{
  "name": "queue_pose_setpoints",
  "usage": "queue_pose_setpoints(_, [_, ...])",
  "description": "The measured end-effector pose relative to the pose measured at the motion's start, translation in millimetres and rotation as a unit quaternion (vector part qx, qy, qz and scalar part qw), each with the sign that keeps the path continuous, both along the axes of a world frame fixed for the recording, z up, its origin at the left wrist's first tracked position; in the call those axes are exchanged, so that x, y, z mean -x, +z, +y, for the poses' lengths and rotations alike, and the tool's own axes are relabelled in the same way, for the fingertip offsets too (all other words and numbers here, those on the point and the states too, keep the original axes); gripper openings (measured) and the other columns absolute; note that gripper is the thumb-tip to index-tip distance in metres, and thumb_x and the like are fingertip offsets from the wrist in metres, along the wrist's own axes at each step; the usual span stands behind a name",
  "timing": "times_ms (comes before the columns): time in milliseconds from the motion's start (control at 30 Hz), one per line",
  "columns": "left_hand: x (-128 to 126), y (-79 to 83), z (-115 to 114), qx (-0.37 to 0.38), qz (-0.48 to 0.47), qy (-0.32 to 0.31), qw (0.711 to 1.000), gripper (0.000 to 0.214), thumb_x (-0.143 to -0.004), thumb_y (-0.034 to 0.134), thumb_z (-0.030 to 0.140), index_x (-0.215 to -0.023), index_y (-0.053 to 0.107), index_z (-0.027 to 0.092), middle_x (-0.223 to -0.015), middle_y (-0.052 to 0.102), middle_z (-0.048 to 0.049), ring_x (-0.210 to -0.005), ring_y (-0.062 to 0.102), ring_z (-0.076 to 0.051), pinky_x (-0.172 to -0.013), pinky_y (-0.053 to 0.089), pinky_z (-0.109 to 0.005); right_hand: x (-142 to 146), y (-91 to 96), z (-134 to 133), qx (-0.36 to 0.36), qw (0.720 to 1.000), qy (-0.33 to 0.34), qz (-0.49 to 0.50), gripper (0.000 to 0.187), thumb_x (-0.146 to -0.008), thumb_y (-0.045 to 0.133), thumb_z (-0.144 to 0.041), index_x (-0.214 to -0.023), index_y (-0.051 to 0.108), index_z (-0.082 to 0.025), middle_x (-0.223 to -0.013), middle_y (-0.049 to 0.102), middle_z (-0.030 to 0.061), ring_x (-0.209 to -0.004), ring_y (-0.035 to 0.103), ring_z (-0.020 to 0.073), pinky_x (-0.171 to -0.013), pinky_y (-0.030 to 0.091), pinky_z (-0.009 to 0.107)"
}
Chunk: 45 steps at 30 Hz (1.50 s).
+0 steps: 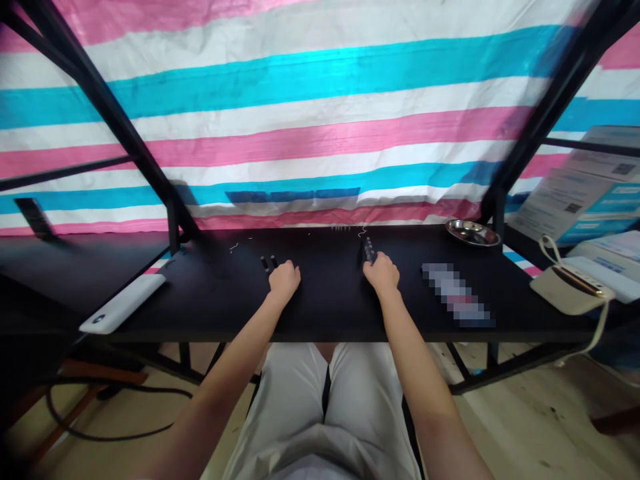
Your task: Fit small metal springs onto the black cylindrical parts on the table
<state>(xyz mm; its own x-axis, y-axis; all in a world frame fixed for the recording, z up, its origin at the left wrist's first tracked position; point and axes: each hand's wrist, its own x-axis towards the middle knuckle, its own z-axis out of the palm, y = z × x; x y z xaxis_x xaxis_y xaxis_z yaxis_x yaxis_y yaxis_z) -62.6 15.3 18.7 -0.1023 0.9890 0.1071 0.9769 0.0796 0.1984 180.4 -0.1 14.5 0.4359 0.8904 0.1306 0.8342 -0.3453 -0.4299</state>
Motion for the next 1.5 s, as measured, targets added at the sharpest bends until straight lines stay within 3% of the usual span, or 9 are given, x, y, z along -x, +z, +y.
queue_pose_setpoints(333, [4,-1.2,3,-0.009,-0.034,-0.023,0.999,0.024,-0.086,0.038,0.023,-0.098,0.057,0.015,-0.091,0.065,-0.015,-0.086,0.063,-0.025,-0.072,0.045,-0.032,0,2.2,-3,-0.04,0.999,-0.001,0.014,0.045,-0.076,0.046,-0.026,-0.118,0.052,-0.012,-0.111,0.057,0.0177,-0.092,0.059,0.0284,-0.079,0.042,0.038])
queue_pose_setpoints(600, [6,7.4,-3,-0.139,-0.126,-0.018,0.982,0.024,-0.089,0.035,0.03,-0.101,0.054,0.02,-0.08,0.065,-0.0092,-0.075,0.063,-0.023,-0.066,0.041,-0.028,-1,2.7,-4,-0.164,0.985,-0.043,0.03,0.032,-0.075,0.041,-0.023,-0.104,0.052,-0.016,-0.093,0.061,0.0087,-0.074,0.056,0.0216,-0.065,0.036,0.031])
queue_pose_setpoints(767, [13,12.6,-3,-0.202,-0.173,0.044,0.963,0.033,-0.09,0.034,0.032,-0.119,0.041,0.017,-0.073,0.065,-0.0072,-0.072,0.063,-0.021,-0.066,0.041,-0.028,-2,-1.0,-2,-0.223,0.974,-0.029,0.038,0.026,-0.073,0.042,-0.022,-0.098,0.051,-0.018,-0.085,0.059,0.0046,-0.068,0.052,0.0178,-0.061,0.031,0.028])
queue_pose_setpoints(1000, [19,13.3,1,-0.16,-0.178,0.105,0.965,0.034,-0.087,0.039,0.031,-0.119,0.038,0.017,-0.081,0.066,-0.0124,-0.079,0.064,-0.026,-0.072,0.043,-0.035,-1,-2.4,-1,-0.254,0.966,-0.013,0.04,0.022,-0.072,0.043,-0.022,-0.093,0.052,-0.018,-0.079,0.056,0.003,-0.066,0.049,0.0163,-0.059,0.028,0.026])
queue_pose_setpoints(1167, [20,12.6,3,-0.114,-0.17,0.119,0.972,0.026,-0.086,0.04,0.029,-0.107,0.048,0.016,-0.087,0.065,-0.0156,-0.081,0.063,-0.029,-0.071,0.044,-0.037,-1,-2.3,-1,-0.261,0.964,-0.012,0.042,0.021,-0.072,0.043,-0.021,-0.091,0.052,-0.018,-0.078,0.055,0.0024,-0.066,0.048,0.0156,-0.059,0.029,0.026])
queue_pose_setpoints(1267, [22,9.0,6,-0.109,-0.175,0.09,0.974,0.021,-0.086,0.038,0.028,-0.095,0.053,0.017,-0.084,0.065,-0.0147,-0.081,0.063,-0.027,-0.071,0.043,-0.035,-2,-3.7,-1,-0.275,0.96,-0.015,0.041,0.021,-0.071,0.043,-0.022,-0.09,0.051,-0.019,-0.077,0.056,0.0016,-0.066,0.049,0.016,-0.059,0.032,0.026])
queue_pose_setpoints(1367, [20,4.9,9,-0.139,-0.236,0.003,0.962,0.02,-0.086,0.038,0.029,-0.09,0.054,0.018,-0.072,0.064,-0.0084,-0.072,0.063,-0.021,-0.068,0.043,-0.029,-2,-5.8,-1,-0.308,0.951,-0.006,0.033,0.022,-0.072,0.041,-0.022,-0.092,0.051,-0.019,-0.076,0.055,0.0018,-0.068,0.052,0.0165,-0.063,0.037,0.027])
queue_pose_setpoints(1433, [16,3.9,8,-0.131,-0.332,-0.079,0.931,0.021,-0.086,0.039,0.033,-0.085,0.053,0.018,-0.057,0.058,-0.0019,-0.057,0.058,-0.015,-0.06,0.042,-0.024,1,-7.6,-3,-0.321,0.946,0.03,0.024,0.023,-0.074,0.039,-0.021,-0.094,0.05,-0.018,-0.078,0.056,0.0031,-0.071,0.053,0.0161,-0.067,0.04,0.027])
queue_pose_setpoints(1500, [11,4.8,6,-0.087,-0.447,-0.149,0.878,0.021,-0.085,0.04,0.036,-0.081,0.051,0.018,-0.044,0.049,0.0034,-0.041,0.047,-0.009,-0.049,0.036,-0.019,8,-9.0,-6,-0.312,0.945,0.1,0.01,0.024,-0.077,0.037,-0.022,-0.096,0.051,-0.018,-0.082,0.056,0.0051,-0.074,0.055,0.0157,-0.07,0.042,0.027])
